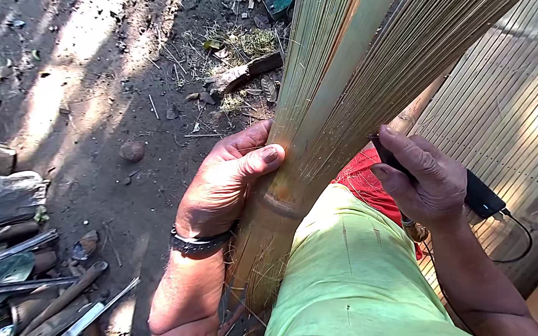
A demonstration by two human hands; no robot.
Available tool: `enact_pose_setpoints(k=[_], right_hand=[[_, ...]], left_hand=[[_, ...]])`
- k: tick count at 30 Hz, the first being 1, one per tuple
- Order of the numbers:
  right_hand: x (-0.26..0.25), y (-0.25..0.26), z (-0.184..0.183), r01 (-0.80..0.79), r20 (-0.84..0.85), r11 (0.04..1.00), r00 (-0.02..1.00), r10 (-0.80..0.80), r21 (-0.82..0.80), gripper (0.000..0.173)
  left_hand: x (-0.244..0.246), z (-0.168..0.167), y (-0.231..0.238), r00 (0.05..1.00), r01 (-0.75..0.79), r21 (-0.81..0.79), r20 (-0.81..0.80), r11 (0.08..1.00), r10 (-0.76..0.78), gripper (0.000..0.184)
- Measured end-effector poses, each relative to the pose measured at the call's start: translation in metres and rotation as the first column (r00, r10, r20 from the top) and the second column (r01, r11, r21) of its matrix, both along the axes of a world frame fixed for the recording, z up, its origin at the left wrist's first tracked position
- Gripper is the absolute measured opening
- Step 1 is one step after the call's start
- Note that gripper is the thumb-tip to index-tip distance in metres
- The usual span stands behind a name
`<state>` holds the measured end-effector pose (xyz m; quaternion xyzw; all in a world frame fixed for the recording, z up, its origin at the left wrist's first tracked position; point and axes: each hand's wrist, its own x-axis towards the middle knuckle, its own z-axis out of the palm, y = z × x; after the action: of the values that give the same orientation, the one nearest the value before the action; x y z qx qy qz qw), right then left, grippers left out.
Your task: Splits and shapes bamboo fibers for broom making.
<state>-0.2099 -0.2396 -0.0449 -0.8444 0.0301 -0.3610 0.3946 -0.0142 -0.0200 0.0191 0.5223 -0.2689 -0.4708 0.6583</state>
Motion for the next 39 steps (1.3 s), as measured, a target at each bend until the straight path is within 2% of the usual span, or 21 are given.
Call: enact_pose_setpoints(k=[3,8,10,17,31,39], right_hand=[[0.000,-0.001,0.003,0.008,0.011,1.000,1.000,-0.007,-0.010,0.044],[-0.012,-0.008,0.010,0.070,0.081,0.994,0.994,-0.076,0.082,0.044],[-0.015,-0.011,0.009,0.102,0.073,0.992,0.992,-0.107,0.070,0.044],[-0.009,-0.005,0.006,0.070,-0.019,0.998,0.997,-0.070,0.001,0.050],[-0.010,-0.005,0.008,0.080,-0.020,0.997,0.997,-0.080,-0.002,0.050],[-0.010,-0.005,0.010,0.083,-0.025,0.995,0.996,-0.084,-0.063,0.049]], left_hand=[[-0.001,0.000,-0.001,1.000,0.006,-0.007,-0.005,1.000,-0.006,0.033],[-0.001,0.000,0.001,1.000,0.015,-0.029,-0.013,0.999,-0.015,0.034],[-0.001,0.000,0.001,1.000,0.009,-0.023,-0.005,1.000,-0.009,0.034],[-0.002,0.001,-0.001,1.000,-0.001,-0.021,0.010,1.000,0.001,0.033],[-0.006,0.004,-0.001,1.000,-0.013,-0.018,0.023,1.000,0.014,0.035],[-0.006,0.005,-0.002,0.999,-0.018,-0.008,0.034,1.000,0.019,0.036]])
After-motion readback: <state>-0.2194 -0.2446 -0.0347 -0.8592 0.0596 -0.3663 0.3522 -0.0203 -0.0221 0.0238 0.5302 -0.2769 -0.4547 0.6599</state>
